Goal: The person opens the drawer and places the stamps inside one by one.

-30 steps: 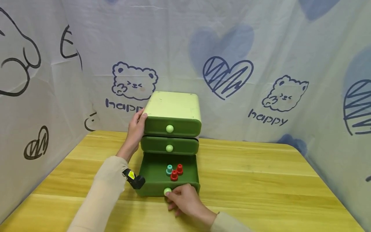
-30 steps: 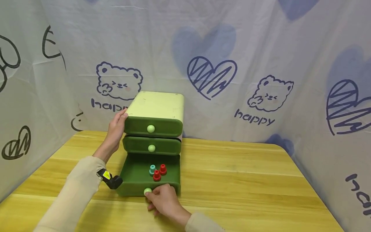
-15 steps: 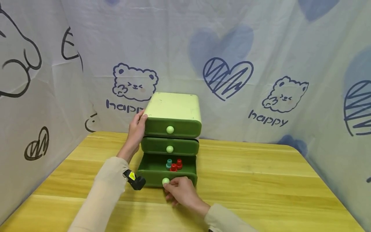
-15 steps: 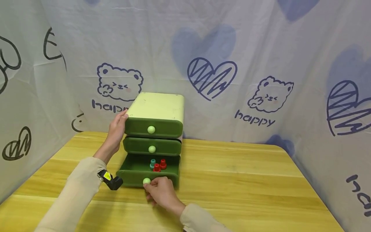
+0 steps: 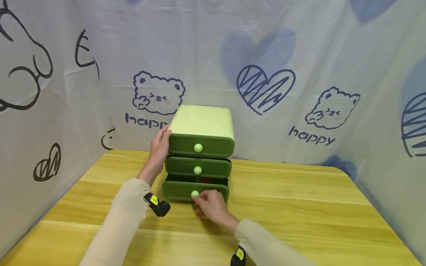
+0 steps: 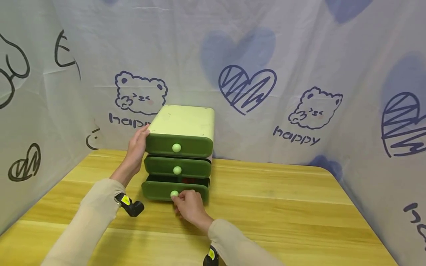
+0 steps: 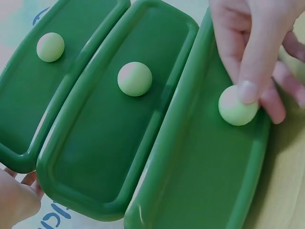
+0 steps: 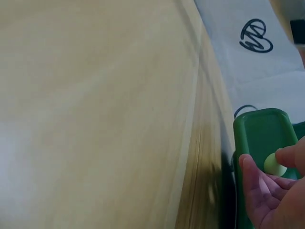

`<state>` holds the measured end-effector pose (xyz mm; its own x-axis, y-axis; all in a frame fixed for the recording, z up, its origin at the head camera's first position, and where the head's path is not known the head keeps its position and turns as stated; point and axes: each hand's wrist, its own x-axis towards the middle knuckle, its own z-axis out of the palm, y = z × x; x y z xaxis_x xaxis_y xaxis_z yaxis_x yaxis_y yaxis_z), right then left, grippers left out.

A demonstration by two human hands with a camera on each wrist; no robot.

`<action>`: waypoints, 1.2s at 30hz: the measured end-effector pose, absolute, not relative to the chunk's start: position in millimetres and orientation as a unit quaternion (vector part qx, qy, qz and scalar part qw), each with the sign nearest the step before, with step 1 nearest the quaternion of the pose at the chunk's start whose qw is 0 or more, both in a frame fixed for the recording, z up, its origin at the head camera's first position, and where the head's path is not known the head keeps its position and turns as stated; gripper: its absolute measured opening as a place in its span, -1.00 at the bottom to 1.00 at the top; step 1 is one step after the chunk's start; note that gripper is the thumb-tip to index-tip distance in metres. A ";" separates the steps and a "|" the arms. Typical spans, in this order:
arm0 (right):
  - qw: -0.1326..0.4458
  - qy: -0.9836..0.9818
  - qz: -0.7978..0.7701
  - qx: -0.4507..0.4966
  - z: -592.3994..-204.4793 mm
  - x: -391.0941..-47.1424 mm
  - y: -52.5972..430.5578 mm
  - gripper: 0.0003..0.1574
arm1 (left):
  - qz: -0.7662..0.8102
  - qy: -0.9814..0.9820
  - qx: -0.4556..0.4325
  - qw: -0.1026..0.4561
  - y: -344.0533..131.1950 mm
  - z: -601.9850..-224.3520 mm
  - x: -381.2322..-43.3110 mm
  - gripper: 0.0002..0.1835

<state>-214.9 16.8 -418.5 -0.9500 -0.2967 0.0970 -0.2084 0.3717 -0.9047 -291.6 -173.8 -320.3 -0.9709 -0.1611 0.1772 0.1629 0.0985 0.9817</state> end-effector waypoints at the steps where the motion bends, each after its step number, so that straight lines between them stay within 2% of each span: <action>1: 0.037 0.828 -0.537 -0.154 -419.1 -216.9 16.6 -0.66 | -0.673 -0.730 0.000 0.120 -173.7 -320.5 -291.8 -0.40; 23: 0.012 0.838 -0.523 -0.157 -426.6 -246.4 12.5 -0.68 | -0.670 -0.730 -0.001 0.132 -174.0 -321.7 -293.1 -0.40; 30: -0.040 0.879 -0.428 -0.206 -424.5 -252.0 15.3 -0.67 | -0.669 -0.732 -0.003 0.133 -174.0 -319.4 -291.8 -0.39; 36: -0.047 0.889 -0.407 -0.204 -425.1 -257.6 15.7 -0.67 | -0.681 -0.722 0.002 0.120 -173.9 -320.3 -291.1 -0.40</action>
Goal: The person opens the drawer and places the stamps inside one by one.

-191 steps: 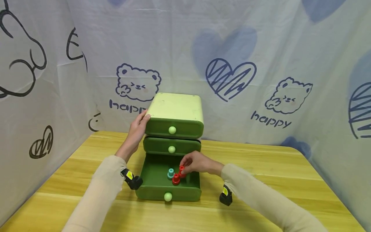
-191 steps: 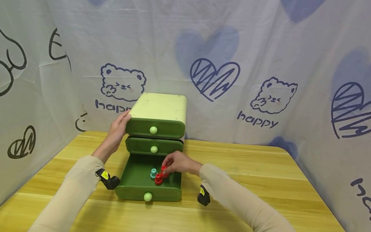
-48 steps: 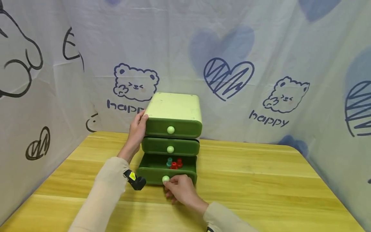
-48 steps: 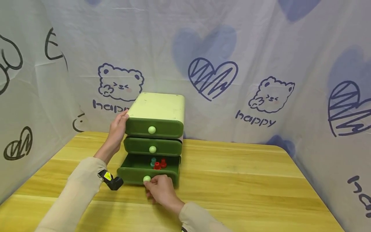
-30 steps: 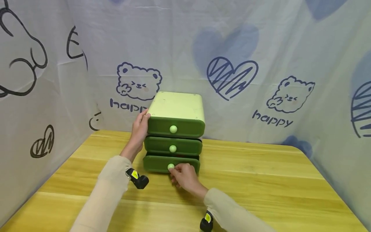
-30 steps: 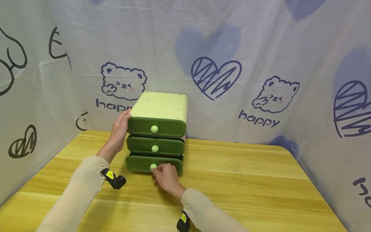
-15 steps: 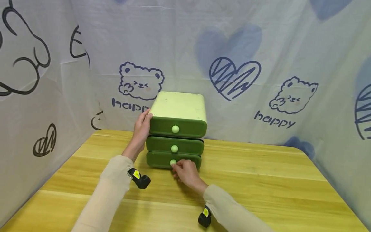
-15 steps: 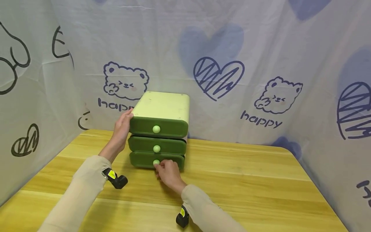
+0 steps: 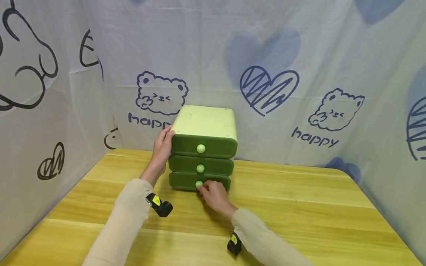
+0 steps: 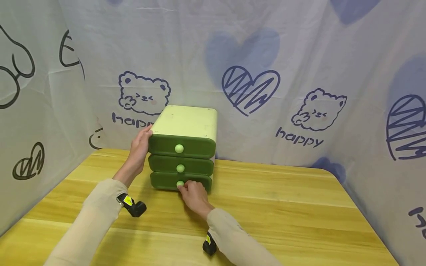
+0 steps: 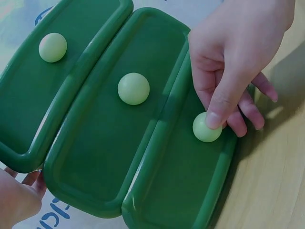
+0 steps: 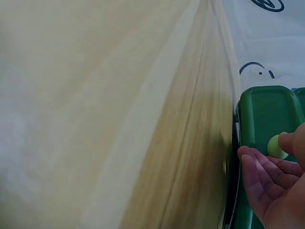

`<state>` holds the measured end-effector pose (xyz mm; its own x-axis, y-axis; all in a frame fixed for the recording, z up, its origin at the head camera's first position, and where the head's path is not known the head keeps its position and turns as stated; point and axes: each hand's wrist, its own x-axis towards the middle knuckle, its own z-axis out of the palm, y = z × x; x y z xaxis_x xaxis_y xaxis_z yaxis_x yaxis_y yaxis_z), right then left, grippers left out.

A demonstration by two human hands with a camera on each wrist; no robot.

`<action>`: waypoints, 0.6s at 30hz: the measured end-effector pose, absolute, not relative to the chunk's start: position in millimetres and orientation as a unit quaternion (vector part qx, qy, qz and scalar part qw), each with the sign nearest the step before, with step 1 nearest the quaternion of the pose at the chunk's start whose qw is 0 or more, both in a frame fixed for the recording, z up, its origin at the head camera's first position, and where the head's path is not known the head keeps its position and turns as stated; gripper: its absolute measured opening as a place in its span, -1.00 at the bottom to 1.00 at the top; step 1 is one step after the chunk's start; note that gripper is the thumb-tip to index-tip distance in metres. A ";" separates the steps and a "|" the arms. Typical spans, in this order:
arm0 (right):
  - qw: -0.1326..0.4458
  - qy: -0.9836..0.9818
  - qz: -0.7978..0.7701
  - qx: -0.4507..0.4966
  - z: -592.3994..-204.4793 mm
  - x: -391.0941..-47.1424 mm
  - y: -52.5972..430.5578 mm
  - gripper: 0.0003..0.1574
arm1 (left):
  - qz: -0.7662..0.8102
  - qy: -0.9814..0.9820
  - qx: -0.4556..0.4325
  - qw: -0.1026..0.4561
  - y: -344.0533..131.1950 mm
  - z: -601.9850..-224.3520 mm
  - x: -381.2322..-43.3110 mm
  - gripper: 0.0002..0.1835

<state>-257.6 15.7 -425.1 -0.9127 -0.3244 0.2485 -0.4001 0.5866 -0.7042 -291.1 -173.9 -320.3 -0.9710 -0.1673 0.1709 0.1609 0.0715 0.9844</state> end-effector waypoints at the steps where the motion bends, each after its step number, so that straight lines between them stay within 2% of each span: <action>1: 0.050 -0.891 0.402 0.204 -425.7 -258.5 16.0 -0.68 | -0.681 -0.723 0.003 0.120 -173.8 -320.3 -290.9 -0.40; 7: 0.062 -0.898 0.384 0.205 -427.5 -262.6 17.8 -0.69 | -0.676 -0.727 0.002 0.120 -172.4 -318.3 -290.9 -0.39; 14: 0.043 -0.904 0.377 0.196 -426.0 -263.3 19.0 -0.69 | -0.679 -0.725 0.002 0.116 -172.7 -317.6 -290.5 -0.39; 18: 0.040 -0.911 0.360 0.199 -425.8 -261.0 21.9 -0.76 | -0.676 -0.729 -0.003 0.104 -175.0 -319.7 -289.4 -0.38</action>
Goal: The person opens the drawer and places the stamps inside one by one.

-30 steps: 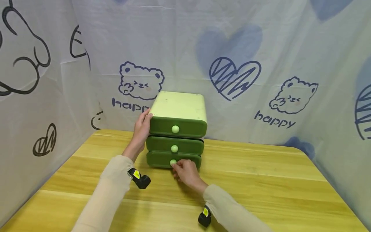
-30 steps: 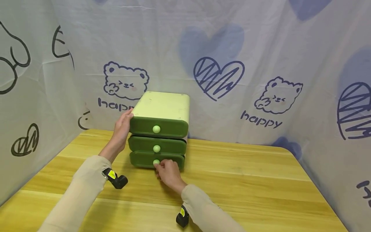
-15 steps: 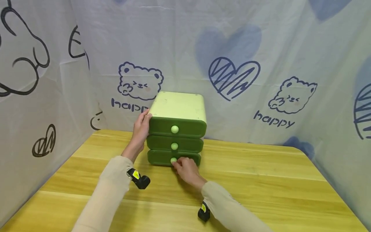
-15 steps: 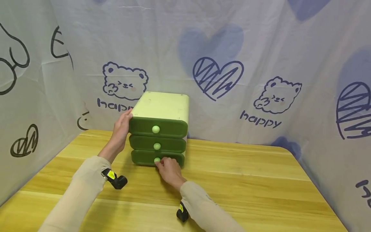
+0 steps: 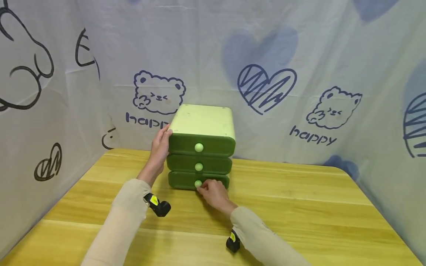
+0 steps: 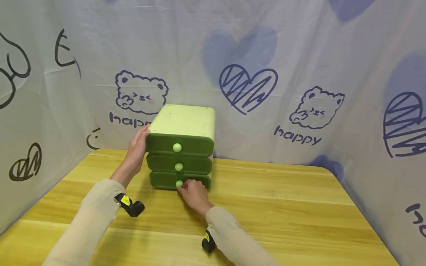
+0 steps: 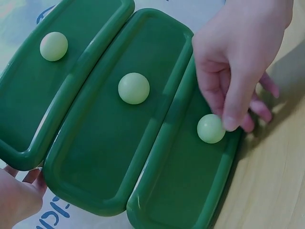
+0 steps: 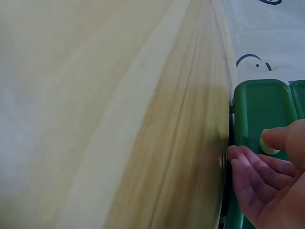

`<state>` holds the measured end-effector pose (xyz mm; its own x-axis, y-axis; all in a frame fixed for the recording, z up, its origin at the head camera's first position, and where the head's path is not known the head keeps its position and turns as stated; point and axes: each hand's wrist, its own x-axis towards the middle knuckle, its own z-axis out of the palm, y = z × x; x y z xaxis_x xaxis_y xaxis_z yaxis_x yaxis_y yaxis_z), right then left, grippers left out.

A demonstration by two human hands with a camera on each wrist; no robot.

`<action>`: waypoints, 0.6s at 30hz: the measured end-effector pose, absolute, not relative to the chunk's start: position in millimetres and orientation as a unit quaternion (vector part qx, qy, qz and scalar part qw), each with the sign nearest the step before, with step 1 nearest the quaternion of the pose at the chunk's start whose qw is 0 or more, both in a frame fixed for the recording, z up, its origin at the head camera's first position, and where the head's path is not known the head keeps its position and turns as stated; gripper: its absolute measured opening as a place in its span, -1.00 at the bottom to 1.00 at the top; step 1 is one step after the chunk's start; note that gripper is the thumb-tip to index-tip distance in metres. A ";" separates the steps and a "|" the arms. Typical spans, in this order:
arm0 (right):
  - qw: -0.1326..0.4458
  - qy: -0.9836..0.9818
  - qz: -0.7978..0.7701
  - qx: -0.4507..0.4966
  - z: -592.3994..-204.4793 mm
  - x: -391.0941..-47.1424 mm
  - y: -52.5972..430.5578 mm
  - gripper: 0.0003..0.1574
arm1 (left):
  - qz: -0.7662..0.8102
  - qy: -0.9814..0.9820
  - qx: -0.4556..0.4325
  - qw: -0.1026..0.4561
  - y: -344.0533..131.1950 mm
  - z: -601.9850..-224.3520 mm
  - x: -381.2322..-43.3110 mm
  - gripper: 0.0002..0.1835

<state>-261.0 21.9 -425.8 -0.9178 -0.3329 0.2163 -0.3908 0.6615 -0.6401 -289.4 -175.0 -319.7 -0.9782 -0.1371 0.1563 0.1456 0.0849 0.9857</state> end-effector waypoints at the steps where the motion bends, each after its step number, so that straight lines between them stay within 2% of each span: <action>1: 0.041 -0.912 0.355 0.202 -425.6 -259.7 22.9 -0.78 | -0.675 -0.731 -0.006 0.100 -176.5 -320.3 -289.2 -0.37; 9: 0.020 -0.902 0.363 0.235 -429.9 -240.7 34.3 -0.83 | -0.656 -0.749 -0.042 0.090 -200.7 -329.2 -282.0 -0.32; 13: -0.002 -0.892 0.376 0.250 -428.3 -230.1 53.3 -0.79 | -0.633 -0.766 -0.065 0.090 -210.5 -332.7 -276.6 -0.31; 18: 0.012 -0.896 0.363 0.257 -412.4 -223.9 88.7 -0.68 | -0.575 -0.809 -0.079 0.092 -226.4 -338.8 -263.7 -0.29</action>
